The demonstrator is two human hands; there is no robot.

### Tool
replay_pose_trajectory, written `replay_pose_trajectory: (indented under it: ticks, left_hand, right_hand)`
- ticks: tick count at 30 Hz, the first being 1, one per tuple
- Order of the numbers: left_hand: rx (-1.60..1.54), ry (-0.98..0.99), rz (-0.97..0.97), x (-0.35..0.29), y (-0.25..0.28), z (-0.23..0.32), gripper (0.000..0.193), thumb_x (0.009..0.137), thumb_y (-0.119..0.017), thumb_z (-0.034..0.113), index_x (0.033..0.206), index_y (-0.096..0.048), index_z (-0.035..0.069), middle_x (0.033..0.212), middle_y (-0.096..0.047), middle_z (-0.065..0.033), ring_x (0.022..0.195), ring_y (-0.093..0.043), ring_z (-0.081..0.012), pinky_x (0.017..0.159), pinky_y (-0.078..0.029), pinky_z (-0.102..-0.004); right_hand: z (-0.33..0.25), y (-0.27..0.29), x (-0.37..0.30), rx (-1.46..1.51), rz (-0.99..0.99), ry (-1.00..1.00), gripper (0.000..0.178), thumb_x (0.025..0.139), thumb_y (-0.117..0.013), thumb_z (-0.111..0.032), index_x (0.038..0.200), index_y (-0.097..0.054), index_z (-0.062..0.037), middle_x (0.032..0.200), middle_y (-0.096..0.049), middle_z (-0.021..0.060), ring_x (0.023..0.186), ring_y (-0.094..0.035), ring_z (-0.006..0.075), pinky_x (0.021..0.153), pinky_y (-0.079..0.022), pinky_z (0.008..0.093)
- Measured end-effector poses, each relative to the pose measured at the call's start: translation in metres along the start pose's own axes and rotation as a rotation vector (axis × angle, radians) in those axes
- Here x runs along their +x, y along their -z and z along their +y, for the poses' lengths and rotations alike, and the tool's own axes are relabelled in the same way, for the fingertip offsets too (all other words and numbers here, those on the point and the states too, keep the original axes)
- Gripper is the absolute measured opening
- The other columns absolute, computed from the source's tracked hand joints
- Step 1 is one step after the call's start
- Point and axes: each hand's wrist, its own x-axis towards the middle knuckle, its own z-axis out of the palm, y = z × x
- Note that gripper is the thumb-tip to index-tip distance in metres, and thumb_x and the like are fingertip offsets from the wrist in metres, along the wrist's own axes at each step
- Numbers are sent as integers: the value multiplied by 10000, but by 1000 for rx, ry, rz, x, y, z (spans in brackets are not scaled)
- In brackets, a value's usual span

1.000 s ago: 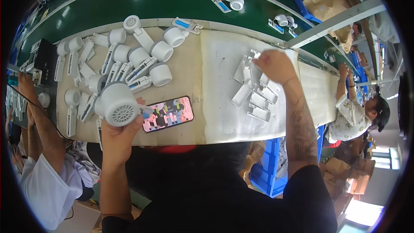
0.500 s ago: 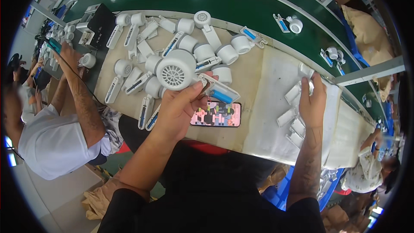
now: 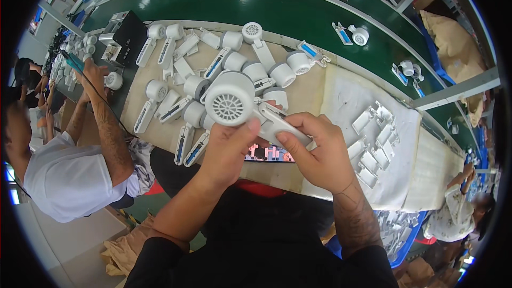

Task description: The person assembles handheld fans by attaching the fan head components to the handle casings and snapping the plastic housing covers into place by hand.

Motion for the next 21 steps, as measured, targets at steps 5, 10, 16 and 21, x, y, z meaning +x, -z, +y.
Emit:
replay_pose_trajectory:
  ticks: [5, 10, 16, 21]
  left_hand:
    - [174, -32, 20, -1, 0, -5, 425, 915, -678, 14, 1311, -542, -57, 1238, -638, -134, 1146, -604, -188, 982, -494, -350]
    - [5, -132, 61, -10, 10, 0, 432, 903, -692, 39, 1302, -541, -31, 1215, -644, -147, 1160, -628, -278, 1020, -497, -426]
    - [26, -158, -64, -12, 20, 6, 437, 907, -702, 95, 1297, -548, -26, 1205, -645, -153, 1150, -632, -287, 991, -519, -436]
    - [24, -47, -54, -11, 44, -5, 483, 903, -710, 151, 1321, -534, -14, 1223, -639, -190, 1170, -621, -286, 958, -536, -413]
  right_hand:
    - [-12, -5, -3, 233, 54, -363, 228, 817, -774, -115, 963, -617, -37, 866, -697, 107, 787, -661, 206, 683, -507, 307]
    - [5, 1, -9, -141, 392, 214, 349, 742, -834, -155, 965, -614, -2, 877, -645, 105, 771, -646, 239, 700, -513, 315]
    - [7, -16, -14, 205, 44, 120, 242, 771, -823, -192, 896, -690, -33, 758, -636, 83, 636, -602, 201, 578, -458, 315]
    - [13, -38, -23, 170, 67, 60, 237, 785, -815, -200, 889, -692, -26, 728, -621, 95, 613, -592, 237, 580, -461, 327]
